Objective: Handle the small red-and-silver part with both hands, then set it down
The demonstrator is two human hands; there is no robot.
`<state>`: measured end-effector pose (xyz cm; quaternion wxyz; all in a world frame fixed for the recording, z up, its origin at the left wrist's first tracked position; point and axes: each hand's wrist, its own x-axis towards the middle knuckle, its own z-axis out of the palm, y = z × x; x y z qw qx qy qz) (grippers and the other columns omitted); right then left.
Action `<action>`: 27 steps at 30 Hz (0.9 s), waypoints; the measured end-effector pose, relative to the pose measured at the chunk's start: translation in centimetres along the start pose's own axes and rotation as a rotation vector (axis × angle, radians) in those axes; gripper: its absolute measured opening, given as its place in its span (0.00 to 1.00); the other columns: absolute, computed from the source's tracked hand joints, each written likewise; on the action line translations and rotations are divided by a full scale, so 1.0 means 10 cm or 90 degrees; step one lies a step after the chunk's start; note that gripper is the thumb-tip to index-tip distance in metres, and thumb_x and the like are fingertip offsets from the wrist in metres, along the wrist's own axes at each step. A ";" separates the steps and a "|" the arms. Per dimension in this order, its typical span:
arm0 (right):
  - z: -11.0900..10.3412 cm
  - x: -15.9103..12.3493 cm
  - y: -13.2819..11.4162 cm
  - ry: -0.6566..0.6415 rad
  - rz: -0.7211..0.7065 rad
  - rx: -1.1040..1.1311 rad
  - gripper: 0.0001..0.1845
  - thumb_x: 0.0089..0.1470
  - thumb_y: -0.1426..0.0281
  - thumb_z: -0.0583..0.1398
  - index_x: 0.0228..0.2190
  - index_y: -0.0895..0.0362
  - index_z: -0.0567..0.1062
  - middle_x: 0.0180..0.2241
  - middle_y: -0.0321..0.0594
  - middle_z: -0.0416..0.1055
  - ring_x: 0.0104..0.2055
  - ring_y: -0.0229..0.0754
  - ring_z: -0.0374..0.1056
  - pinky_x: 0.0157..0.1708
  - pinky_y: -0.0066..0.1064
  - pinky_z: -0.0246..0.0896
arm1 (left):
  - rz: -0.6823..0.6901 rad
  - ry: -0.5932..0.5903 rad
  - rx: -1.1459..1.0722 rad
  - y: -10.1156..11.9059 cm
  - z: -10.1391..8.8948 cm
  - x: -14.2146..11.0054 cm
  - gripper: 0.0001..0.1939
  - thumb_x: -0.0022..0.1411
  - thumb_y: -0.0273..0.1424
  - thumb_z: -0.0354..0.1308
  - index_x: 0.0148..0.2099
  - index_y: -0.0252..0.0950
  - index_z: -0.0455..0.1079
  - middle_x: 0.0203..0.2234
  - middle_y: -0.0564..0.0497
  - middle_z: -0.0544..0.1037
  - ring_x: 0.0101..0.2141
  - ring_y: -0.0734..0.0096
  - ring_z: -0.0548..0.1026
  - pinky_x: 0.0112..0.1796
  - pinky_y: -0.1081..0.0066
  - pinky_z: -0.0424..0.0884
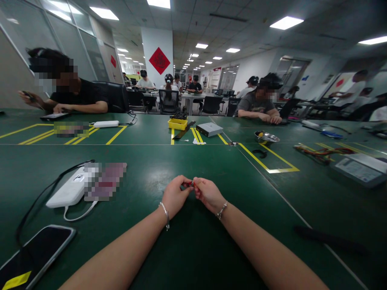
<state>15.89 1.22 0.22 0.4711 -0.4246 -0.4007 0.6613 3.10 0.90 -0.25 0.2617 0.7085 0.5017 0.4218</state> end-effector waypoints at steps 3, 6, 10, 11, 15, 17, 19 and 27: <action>0.03 0.02 0.03 0.042 -0.018 -0.029 0.19 0.38 0.55 0.59 0.18 0.57 0.61 0.12 0.27 0.55 0.14 0.28 0.48 0.14 0.24 0.41 | 0.018 -0.004 0.049 0.03 -0.01 -0.02 0.03 0.49 0.28 0.54 0.31 0.37 0.66 0.25 0.55 0.69 0.27 0.75 0.67 0.30 0.74 0.62; 0.04 0.03 0.05 0.067 -0.043 -0.073 0.19 0.39 0.54 0.58 0.18 0.56 0.61 0.12 0.27 0.55 0.14 0.28 0.49 0.14 0.24 0.43 | 0.027 0.008 0.102 0.07 -0.02 -0.04 0.03 0.49 0.29 0.54 0.30 0.37 0.66 0.25 0.55 0.69 0.27 0.75 0.67 0.30 0.74 0.62; 0.04 0.02 0.07 0.092 -0.061 -0.142 0.19 0.42 0.53 0.55 0.18 0.56 0.60 0.12 0.27 0.54 0.13 0.29 0.49 0.13 0.23 0.44 | 0.048 0.010 0.168 0.11 -0.02 -0.06 0.02 0.50 0.29 0.54 0.28 0.37 0.65 0.24 0.54 0.69 0.28 0.74 0.67 0.30 0.74 0.61; 0.04 0.02 0.07 0.096 -0.061 -0.155 0.19 0.42 0.53 0.55 0.18 0.56 0.60 0.12 0.27 0.54 0.13 0.29 0.49 0.13 0.23 0.44 | 0.053 0.008 0.181 0.11 -0.02 -0.07 0.02 0.51 0.29 0.54 0.28 0.37 0.65 0.24 0.54 0.69 0.28 0.73 0.67 0.30 0.74 0.61; 0.04 0.02 0.07 0.098 -0.051 -0.169 0.19 0.42 0.53 0.55 0.18 0.56 0.59 0.12 0.26 0.54 0.13 0.28 0.49 0.12 0.23 0.44 | 0.072 -0.005 0.231 0.13 -0.03 -0.08 0.02 0.52 0.29 0.52 0.29 0.37 0.64 0.25 0.53 0.69 0.30 0.73 0.67 0.31 0.73 0.61; 0.04 0.03 0.06 0.092 -0.041 -0.157 0.19 0.42 0.53 0.55 0.18 0.56 0.60 0.12 0.26 0.54 0.12 0.28 0.48 0.12 0.22 0.44 | 0.084 -0.008 0.253 0.14 -0.04 -0.08 0.02 0.53 0.29 0.52 0.29 0.37 0.65 0.26 0.53 0.69 0.31 0.73 0.67 0.33 0.73 0.61; 0.04 0.03 0.05 0.089 -0.030 -0.145 0.20 0.42 0.53 0.55 0.18 0.57 0.59 0.11 0.26 0.54 0.12 0.28 0.48 0.12 0.22 0.43 | 0.092 -0.009 0.269 0.15 -0.04 -0.08 0.03 0.53 0.29 0.51 0.30 0.37 0.65 0.27 0.53 0.69 0.32 0.72 0.67 0.33 0.73 0.62; 0.05 0.00 0.04 0.101 -0.043 -0.158 0.19 0.43 0.54 0.54 0.17 0.56 0.58 0.12 0.26 0.53 0.13 0.28 0.48 0.12 0.22 0.44 | 0.073 -0.005 0.249 0.12 -0.02 -0.08 0.03 0.53 0.31 0.52 0.31 0.37 0.65 0.27 0.54 0.69 0.31 0.73 0.67 0.32 0.74 0.62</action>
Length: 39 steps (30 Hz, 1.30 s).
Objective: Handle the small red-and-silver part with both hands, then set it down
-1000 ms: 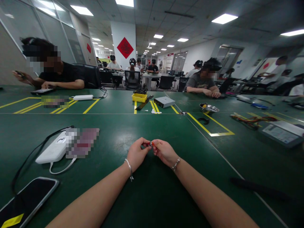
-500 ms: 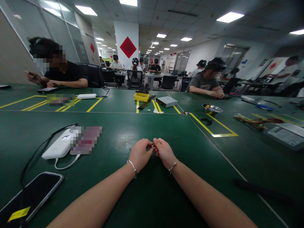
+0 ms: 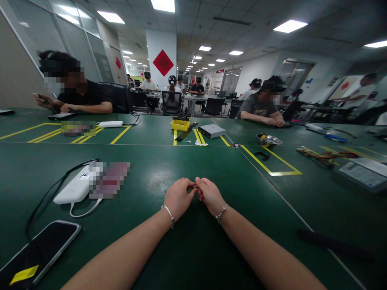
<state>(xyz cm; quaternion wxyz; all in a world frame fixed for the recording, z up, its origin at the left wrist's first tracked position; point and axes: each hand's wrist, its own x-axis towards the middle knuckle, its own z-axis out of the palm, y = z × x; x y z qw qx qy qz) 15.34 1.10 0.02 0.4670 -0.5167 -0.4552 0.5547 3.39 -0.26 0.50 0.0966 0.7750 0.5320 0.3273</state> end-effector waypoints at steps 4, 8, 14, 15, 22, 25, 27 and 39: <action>0.01 -0.01 0.00 0.018 -0.036 -0.084 0.18 0.46 0.55 0.51 0.17 0.56 0.59 0.13 0.27 0.54 0.14 0.30 0.50 0.14 0.23 0.46 | -0.007 -0.001 -0.011 -0.01 0.00 0.00 0.03 0.53 0.31 0.53 0.31 0.37 0.65 0.26 0.54 0.70 0.31 0.74 0.67 0.31 0.74 0.61; -0.01 -0.07 -0.03 0.048 -0.158 -0.230 0.19 0.52 0.60 0.45 0.18 0.56 0.61 0.15 0.31 0.58 0.17 0.32 0.55 0.19 0.24 0.50 | -0.021 0.005 -0.011 -0.02 -0.03 0.00 0.05 0.53 0.32 0.52 0.32 0.37 0.66 0.27 0.54 0.70 0.30 0.74 0.67 0.30 0.74 0.61; -0.04 -0.18 -0.15 0.031 -0.250 -0.452 0.13 0.51 0.68 0.46 0.21 0.56 0.66 0.21 0.33 0.65 0.25 0.34 0.60 0.25 0.25 0.50 | -0.036 -0.003 0.017 -0.02 -0.06 -0.01 0.05 0.52 0.33 0.54 0.31 0.37 0.66 0.26 0.54 0.70 0.29 0.74 0.67 0.30 0.74 0.60; -0.04 -0.19 -0.16 0.025 -0.252 -0.469 0.13 0.51 0.69 0.47 0.21 0.56 0.67 0.22 0.34 0.66 0.26 0.34 0.60 0.26 0.25 0.50 | -0.034 -0.005 0.020 -0.02 -0.06 0.00 0.05 0.52 0.33 0.53 0.31 0.37 0.66 0.26 0.54 0.70 0.29 0.74 0.67 0.30 0.74 0.60; 0.01 -0.21 -0.14 0.036 -0.224 -0.502 0.09 0.49 0.70 0.49 0.29 0.56 0.68 0.25 0.36 0.68 0.27 0.35 0.62 0.26 0.25 0.51 | -0.035 -0.007 0.044 -0.04 -0.07 0.03 0.06 0.53 0.33 0.51 0.31 0.37 0.66 0.26 0.54 0.71 0.29 0.74 0.68 0.30 0.74 0.60; 0.00 -0.21 -0.13 0.038 -0.223 -0.501 0.09 0.49 0.67 0.50 0.25 0.56 0.68 0.22 0.35 0.67 0.25 0.35 0.61 0.25 0.25 0.51 | -0.011 -0.025 0.070 -0.02 -0.08 0.02 0.06 0.54 0.33 0.50 0.30 0.37 0.66 0.26 0.53 0.71 0.30 0.73 0.68 0.31 0.74 0.61; -0.02 -0.18 -0.14 0.026 -0.203 -0.466 0.10 0.48 0.64 0.52 0.22 0.57 0.67 0.20 0.34 0.66 0.24 0.34 0.61 0.24 0.25 0.51 | -0.010 -0.029 0.088 0.00 -0.08 0.01 0.06 0.54 0.32 0.49 0.30 0.37 0.65 0.26 0.53 0.71 0.30 0.73 0.68 0.30 0.74 0.61; -0.03 -0.07 -0.12 -0.016 -0.052 -0.060 0.10 0.38 0.65 0.60 0.23 0.58 0.66 0.21 0.34 0.67 0.23 0.33 0.63 0.25 0.26 0.60 | 0.009 -0.031 0.047 0.04 -0.10 0.00 0.04 0.54 0.32 0.49 0.32 0.38 0.63 0.28 0.53 0.69 0.32 0.73 0.68 0.32 0.73 0.62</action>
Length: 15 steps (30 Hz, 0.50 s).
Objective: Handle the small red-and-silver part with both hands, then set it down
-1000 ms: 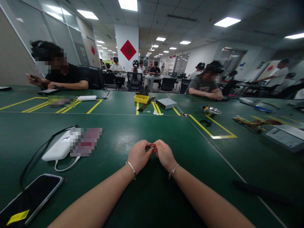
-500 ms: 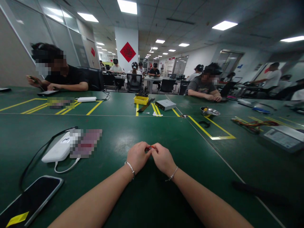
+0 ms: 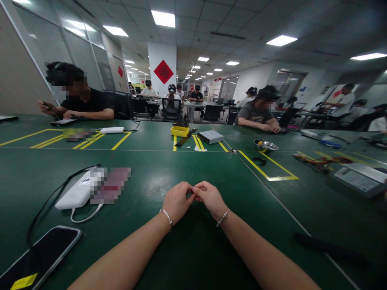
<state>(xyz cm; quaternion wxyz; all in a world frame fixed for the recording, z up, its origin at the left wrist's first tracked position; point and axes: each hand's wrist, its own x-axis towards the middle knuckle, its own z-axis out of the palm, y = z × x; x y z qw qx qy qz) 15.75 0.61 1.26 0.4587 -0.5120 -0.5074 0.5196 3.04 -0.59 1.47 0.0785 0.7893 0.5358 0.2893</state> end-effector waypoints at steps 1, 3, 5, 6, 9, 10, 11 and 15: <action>-0.06 0.04 -0.01 0.012 -0.006 -0.002 0.10 0.38 0.65 0.60 0.23 0.58 0.67 0.21 0.34 0.67 0.23 0.33 0.63 0.25 0.27 0.60 | 0.007 -0.002 -0.007 0.00 0.00 0.00 0.04 0.54 0.32 0.49 0.33 0.38 0.63 0.28 0.53 0.69 0.32 0.72 0.68 0.33 0.73 0.62; -0.29 0.14 -0.05 0.073 -0.033 -0.065 0.10 0.38 0.65 0.59 0.25 0.58 0.68 0.21 0.35 0.68 0.23 0.35 0.64 0.26 0.29 0.60 | 0.020 -0.018 -0.012 -0.03 -0.01 -0.01 0.05 0.54 0.31 0.49 0.35 0.39 0.63 0.30 0.53 0.70 0.34 0.72 0.67 0.35 0.72 0.62; -0.63 0.23 -0.08 0.180 -0.068 -0.223 0.09 0.40 0.64 0.58 0.25 0.57 0.70 0.23 0.36 0.69 0.25 0.37 0.65 0.28 0.30 0.59 | 0.027 -0.047 -0.009 -0.09 -0.01 -0.01 0.06 0.54 0.31 0.49 0.37 0.39 0.63 0.33 0.52 0.70 0.36 0.70 0.67 0.37 0.71 0.62; -0.82 0.26 -0.08 0.240 -0.085 -0.344 0.09 0.41 0.64 0.57 0.26 0.56 0.71 0.24 0.37 0.70 0.28 0.38 0.65 0.30 0.31 0.58 | 0.024 -0.062 -0.003 -0.12 -0.01 0.00 0.07 0.55 0.32 0.48 0.37 0.39 0.63 0.33 0.51 0.70 0.37 0.70 0.67 0.38 0.70 0.62; -1.42 0.31 -0.06 0.385 0.011 -0.626 0.11 0.45 0.63 0.53 0.29 0.54 0.72 0.27 0.41 0.71 0.31 0.42 0.65 0.31 0.32 0.57 | 0.011 -0.080 0.025 -0.22 0.03 0.01 0.10 0.54 0.34 0.50 0.39 0.38 0.64 0.37 0.50 0.69 0.41 0.67 0.66 0.42 0.67 0.60; -1.59 0.31 -0.03 0.404 0.060 -0.675 0.13 0.46 0.63 0.52 0.30 0.54 0.72 0.28 0.42 0.71 0.32 0.43 0.65 0.31 0.33 0.57 | 0.008 -0.086 0.032 -0.25 0.04 0.02 0.11 0.53 0.34 0.50 0.40 0.38 0.64 0.38 0.49 0.69 0.42 0.66 0.65 0.43 0.66 0.60; -1.73 0.30 0.00 0.413 0.104 -0.706 0.14 0.47 0.62 0.51 0.31 0.54 0.72 0.29 0.43 0.71 0.33 0.44 0.65 0.30 0.33 0.57 | 0.005 -0.088 0.037 -0.27 0.06 0.02 0.11 0.52 0.34 0.51 0.40 0.38 0.64 0.39 0.49 0.68 0.43 0.65 0.64 0.43 0.66 0.59; -2.05 0.27 0.14 0.422 0.170 -0.742 0.16 0.48 0.62 0.49 0.33 0.53 0.73 0.33 0.44 0.71 0.36 0.46 0.65 0.32 0.35 0.58 | 0.016 -0.088 0.042 -0.29 0.10 0.00 0.12 0.53 0.34 0.51 0.41 0.38 0.63 0.41 0.48 0.67 0.45 0.65 0.63 0.45 0.65 0.58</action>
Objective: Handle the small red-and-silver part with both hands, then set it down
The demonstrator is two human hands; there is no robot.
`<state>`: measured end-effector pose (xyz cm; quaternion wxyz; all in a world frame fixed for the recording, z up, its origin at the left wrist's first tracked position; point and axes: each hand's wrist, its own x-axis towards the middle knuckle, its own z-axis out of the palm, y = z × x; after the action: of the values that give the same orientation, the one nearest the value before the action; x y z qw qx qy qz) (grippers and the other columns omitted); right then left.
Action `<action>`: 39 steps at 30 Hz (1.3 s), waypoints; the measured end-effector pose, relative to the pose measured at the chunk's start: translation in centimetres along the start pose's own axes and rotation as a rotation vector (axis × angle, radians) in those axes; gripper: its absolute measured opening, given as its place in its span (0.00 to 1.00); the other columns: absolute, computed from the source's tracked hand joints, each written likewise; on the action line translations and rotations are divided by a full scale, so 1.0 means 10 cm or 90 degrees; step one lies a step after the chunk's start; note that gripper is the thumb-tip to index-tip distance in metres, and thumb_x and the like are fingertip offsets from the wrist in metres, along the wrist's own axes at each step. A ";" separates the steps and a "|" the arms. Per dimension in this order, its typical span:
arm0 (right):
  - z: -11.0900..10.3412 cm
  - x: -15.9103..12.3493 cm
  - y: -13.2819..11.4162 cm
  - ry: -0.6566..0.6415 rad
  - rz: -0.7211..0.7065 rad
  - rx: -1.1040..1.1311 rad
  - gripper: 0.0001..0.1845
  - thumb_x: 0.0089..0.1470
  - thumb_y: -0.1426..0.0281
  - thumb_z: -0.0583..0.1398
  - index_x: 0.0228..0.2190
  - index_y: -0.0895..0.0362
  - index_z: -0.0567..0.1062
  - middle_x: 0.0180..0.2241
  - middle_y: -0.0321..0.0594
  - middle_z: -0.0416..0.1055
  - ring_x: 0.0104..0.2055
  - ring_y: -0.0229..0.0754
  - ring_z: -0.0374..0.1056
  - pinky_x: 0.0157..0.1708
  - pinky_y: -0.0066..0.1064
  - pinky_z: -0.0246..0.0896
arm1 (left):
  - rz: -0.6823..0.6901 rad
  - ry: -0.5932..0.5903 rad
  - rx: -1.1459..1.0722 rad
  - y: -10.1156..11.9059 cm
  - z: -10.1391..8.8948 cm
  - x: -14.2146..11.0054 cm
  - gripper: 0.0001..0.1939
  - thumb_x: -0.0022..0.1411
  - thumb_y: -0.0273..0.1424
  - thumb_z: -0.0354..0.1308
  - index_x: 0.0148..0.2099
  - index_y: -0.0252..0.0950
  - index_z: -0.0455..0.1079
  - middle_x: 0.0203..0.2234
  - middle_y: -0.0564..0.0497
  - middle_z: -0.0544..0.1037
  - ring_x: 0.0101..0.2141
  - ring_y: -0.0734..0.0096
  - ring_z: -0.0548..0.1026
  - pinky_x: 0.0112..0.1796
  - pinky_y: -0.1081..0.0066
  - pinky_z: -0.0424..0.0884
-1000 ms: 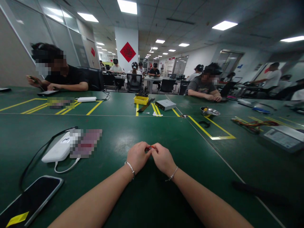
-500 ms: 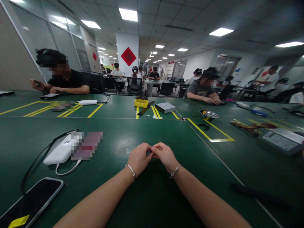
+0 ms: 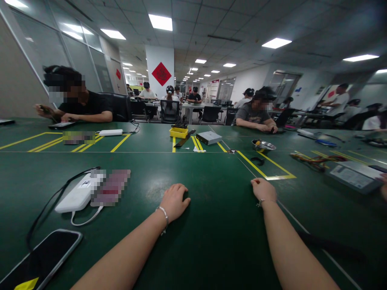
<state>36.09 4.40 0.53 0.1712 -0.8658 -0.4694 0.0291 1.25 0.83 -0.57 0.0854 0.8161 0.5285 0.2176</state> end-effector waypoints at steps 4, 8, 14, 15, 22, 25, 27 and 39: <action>0.06 0.00 0.09 0.045 0.004 -0.017 0.18 0.47 0.61 0.49 0.33 0.54 0.74 0.34 0.49 0.70 0.37 0.50 0.64 0.34 0.39 0.58 | -0.001 -0.008 -0.001 0.01 0.00 -0.01 0.13 0.53 0.35 0.50 0.42 0.39 0.63 0.42 0.49 0.66 0.46 0.65 0.62 0.46 0.65 0.57; 0.06 -0.03 0.08 0.078 0.043 -0.018 0.23 0.49 0.61 0.46 0.35 0.60 0.74 0.37 0.55 0.69 0.39 0.53 0.63 0.34 0.41 0.59 | -0.007 -0.010 -0.003 0.02 -0.01 -0.01 0.12 0.53 0.34 0.50 0.42 0.39 0.63 0.42 0.49 0.67 0.46 0.65 0.62 0.46 0.65 0.57; 0.04 -0.26 -0.40 0.128 -0.243 0.010 0.22 0.52 0.68 0.44 0.43 0.63 0.68 0.47 0.49 0.63 0.51 0.45 0.55 0.49 0.38 0.48 | -0.017 -0.010 -0.010 0.02 -0.03 0.00 0.12 0.54 0.34 0.49 0.41 0.39 0.63 0.42 0.49 0.67 0.46 0.65 0.63 0.46 0.65 0.57; 0.07 -0.36 -0.54 0.110 -0.313 0.037 0.22 0.52 0.69 0.44 0.44 0.63 0.68 0.47 0.48 0.63 0.51 0.43 0.55 0.51 0.37 0.47 | -0.018 -0.012 -0.009 0.02 -0.03 0.00 0.12 0.54 0.34 0.49 0.41 0.39 0.63 0.42 0.49 0.67 0.45 0.65 0.63 0.46 0.65 0.57; 0.36 -1.24 -1.28 -0.132 -0.696 0.100 0.22 0.52 0.66 0.46 0.49 0.57 0.62 0.52 0.44 0.58 0.55 0.43 0.48 0.53 0.39 0.43 | -0.013 -0.008 0.013 -0.04 0.00 0.02 0.17 0.56 0.32 0.46 0.49 0.37 0.59 0.46 0.47 0.66 0.47 0.66 0.62 0.47 0.66 0.57; 0.34 -1.26 -1.28 -0.180 -0.735 0.078 0.23 0.51 0.62 0.49 0.49 0.51 0.61 0.53 0.41 0.57 0.55 0.45 0.48 0.51 0.43 0.44 | 0.003 -0.023 0.025 -0.04 0.03 0.02 0.18 0.56 0.34 0.46 0.50 0.38 0.59 0.50 0.47 0.63 0.50 0.64 0.59 0.49 0.63 0.55; 0.25 -1.07 -1.15 -0.129 -0.677 0.063 0.21 0.51 0.65 0.48 0.48 0.53 0.63 0.50 0.42 0.60 0.53 0.44 0.52 0.51 0.41 0.45 | 0.003 -0.041 0.031 -0.03 0.03 0.01 0.19 0.56 0.36 0.46 0.50 0.38 0.59 0.51 0.47 0.61 0.52 0.62 0.57 0.49 0.62 0.54; 0.08 0.01 0.00 -0.010 -0.144 -0.142 0.23 0.44 0.79 0.48 0.41 0.58 0.70 0.44 0.49 0.65 0.41 0.46 0.63 0.39 0.35 0.57 | 0.009 -0.057 0.020 -0.03 -0.02 0.01 0.19 0.55 0.37 0.47 0.49 0.40 0.60 0.51 0.48 0.62 0.52 0.61 0.57 0.50 0.60 0.53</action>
<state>35.94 4.67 -0.17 0.0725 -0.8208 -0.5654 -0.0359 0.95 1.00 -0.47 0.0942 0.8301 0.5216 0.1733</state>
